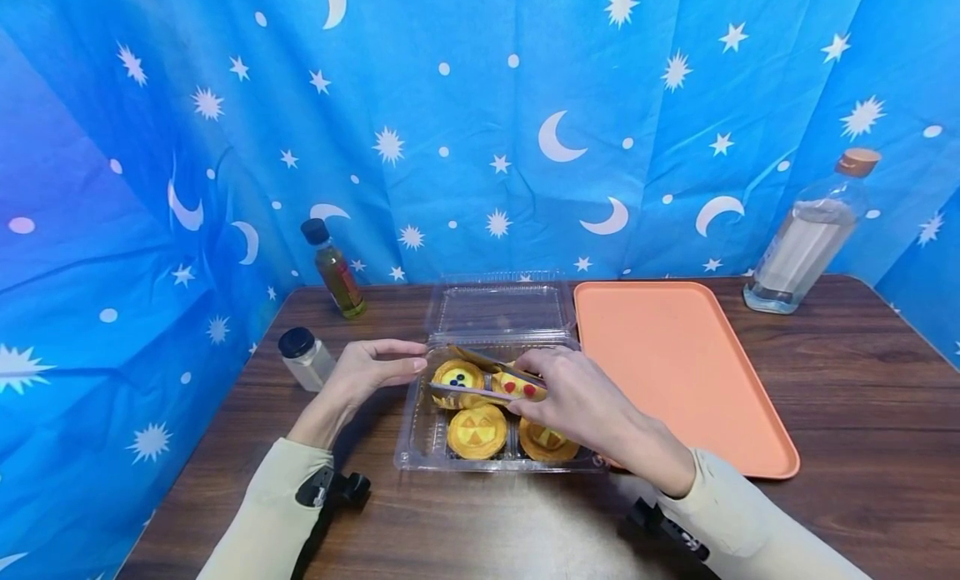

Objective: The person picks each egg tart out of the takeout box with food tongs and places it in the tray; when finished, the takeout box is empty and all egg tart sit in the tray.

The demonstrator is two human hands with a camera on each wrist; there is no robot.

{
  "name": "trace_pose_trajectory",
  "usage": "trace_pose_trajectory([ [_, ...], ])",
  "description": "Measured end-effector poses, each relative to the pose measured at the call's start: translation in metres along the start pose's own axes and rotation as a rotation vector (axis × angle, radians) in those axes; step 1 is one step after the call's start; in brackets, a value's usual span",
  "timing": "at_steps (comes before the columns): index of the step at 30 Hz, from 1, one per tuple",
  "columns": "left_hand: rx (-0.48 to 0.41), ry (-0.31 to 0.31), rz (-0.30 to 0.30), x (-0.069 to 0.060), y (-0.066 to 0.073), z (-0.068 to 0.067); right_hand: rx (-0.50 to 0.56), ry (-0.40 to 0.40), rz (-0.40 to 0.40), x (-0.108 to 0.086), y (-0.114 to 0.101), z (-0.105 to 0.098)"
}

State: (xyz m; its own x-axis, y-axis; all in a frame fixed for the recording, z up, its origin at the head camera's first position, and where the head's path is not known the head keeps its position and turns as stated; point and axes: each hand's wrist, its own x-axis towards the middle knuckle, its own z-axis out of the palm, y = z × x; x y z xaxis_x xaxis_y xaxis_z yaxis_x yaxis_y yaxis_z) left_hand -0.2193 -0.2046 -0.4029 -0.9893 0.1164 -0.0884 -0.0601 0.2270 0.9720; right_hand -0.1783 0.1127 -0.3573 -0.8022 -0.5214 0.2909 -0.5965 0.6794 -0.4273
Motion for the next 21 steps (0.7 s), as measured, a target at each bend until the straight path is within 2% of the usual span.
trace_pose_trajectory([
  [10,0.002,0.001,-0.002,0.001,-0.001,0.000,0.003,0.024,-0.006,0.000,0.000,0.000],
  [21,0.005,0.010,-0.015,0.001,0.001,0.001,0.039,0.028,0.006,-0.001,0.001,-0.012],
])
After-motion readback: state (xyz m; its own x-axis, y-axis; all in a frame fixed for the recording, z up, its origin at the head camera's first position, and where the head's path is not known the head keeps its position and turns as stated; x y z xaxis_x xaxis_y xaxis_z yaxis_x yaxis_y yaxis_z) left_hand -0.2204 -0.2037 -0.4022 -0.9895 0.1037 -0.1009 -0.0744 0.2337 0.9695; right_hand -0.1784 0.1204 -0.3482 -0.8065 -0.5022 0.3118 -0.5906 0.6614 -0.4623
